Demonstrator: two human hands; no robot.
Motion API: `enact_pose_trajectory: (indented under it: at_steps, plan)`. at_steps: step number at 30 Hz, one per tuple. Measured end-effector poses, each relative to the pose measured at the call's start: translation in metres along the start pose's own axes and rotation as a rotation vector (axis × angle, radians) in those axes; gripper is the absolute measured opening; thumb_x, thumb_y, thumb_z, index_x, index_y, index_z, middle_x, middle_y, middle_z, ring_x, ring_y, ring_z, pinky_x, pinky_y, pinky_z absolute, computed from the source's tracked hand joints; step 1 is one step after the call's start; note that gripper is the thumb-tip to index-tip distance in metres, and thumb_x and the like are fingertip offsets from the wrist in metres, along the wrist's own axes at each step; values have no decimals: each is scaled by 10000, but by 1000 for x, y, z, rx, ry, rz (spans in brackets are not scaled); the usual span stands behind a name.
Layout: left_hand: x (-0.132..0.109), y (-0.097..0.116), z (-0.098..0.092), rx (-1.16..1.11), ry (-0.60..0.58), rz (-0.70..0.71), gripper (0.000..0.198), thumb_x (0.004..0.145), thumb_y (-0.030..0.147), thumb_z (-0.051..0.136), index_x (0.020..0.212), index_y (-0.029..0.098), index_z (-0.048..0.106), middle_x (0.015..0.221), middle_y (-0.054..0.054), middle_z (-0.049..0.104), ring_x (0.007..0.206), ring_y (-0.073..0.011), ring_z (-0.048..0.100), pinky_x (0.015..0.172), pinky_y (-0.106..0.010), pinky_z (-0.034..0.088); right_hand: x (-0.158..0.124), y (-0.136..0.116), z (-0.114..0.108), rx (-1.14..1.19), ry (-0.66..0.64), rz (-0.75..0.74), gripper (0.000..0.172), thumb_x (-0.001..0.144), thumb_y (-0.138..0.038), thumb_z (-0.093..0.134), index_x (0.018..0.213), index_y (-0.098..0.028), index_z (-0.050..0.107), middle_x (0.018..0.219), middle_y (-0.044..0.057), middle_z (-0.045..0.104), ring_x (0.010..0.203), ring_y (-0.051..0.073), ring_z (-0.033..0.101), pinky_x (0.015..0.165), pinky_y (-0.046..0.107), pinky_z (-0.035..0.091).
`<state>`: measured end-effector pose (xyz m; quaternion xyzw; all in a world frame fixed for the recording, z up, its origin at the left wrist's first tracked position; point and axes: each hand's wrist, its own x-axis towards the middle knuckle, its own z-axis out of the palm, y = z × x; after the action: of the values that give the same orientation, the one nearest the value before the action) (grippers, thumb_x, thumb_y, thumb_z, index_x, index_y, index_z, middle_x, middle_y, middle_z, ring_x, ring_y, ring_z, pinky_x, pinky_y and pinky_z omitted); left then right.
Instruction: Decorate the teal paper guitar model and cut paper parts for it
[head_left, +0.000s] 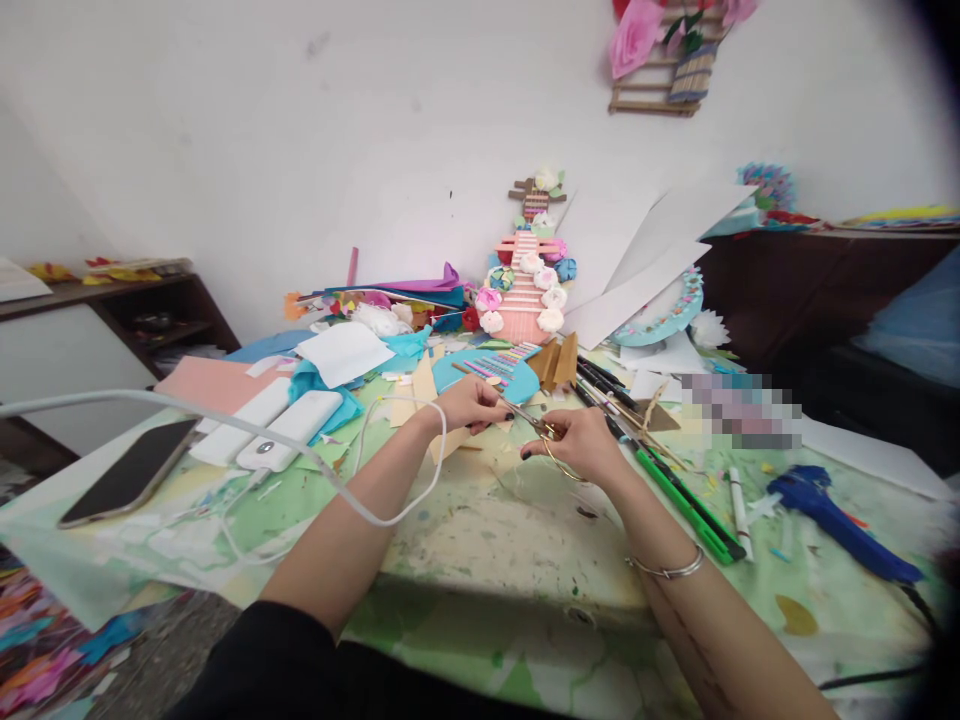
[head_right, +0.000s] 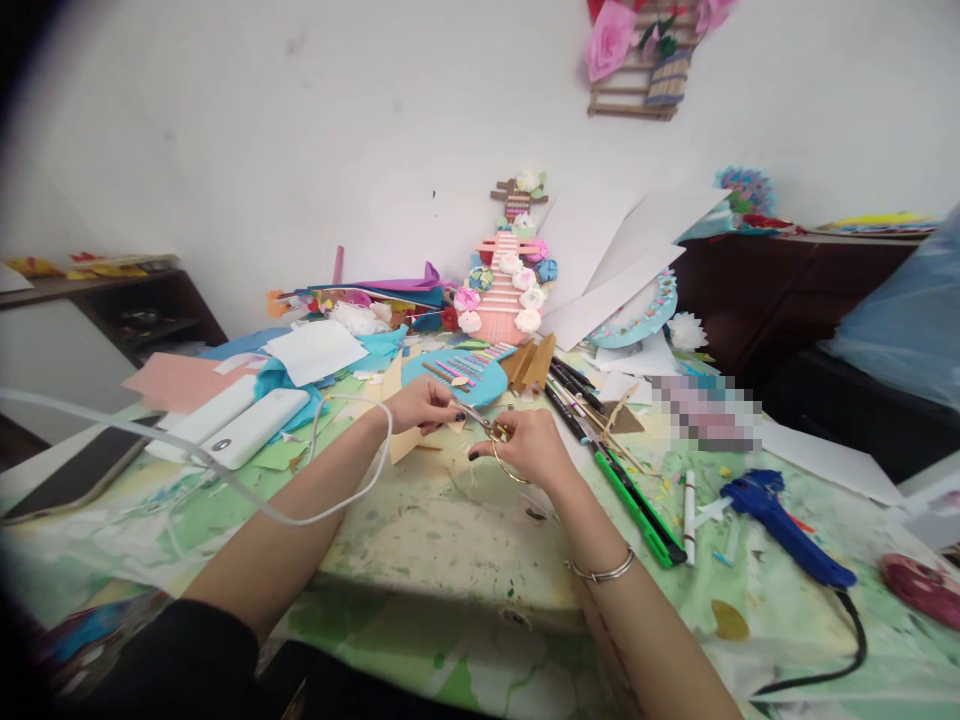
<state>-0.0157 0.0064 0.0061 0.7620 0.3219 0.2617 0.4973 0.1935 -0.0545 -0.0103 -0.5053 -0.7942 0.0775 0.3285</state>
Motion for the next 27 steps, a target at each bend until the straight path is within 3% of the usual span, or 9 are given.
enact_pose_trajectory:
  at_steps: [16, 27]
  plan:
    - [1, -4, -2, -7, -20, -22, 256, 694, 325, 687, 600, 92, 638, 377, 44, 472, 325, -43, 405, 348, -163, 331, -1, 0, -2, -24, -23, 8, 492, 643, -629, 676, 542, -153, 601, 451, -44, 419, 485, 82, 348, 498, 238, 205]
    - [1, -5, -2, -20, -35, -43, 281, 671, 335, 709, 552, 106, 600, 383, 42, 477, 328, -38, 403, 344, -155, 321, 0, 0, -2, -50, -43, 38, 456, 608, -593, 724, 536, -161, 598, 450, -48, 408, 489, 86, 343, 497, 239, 203]
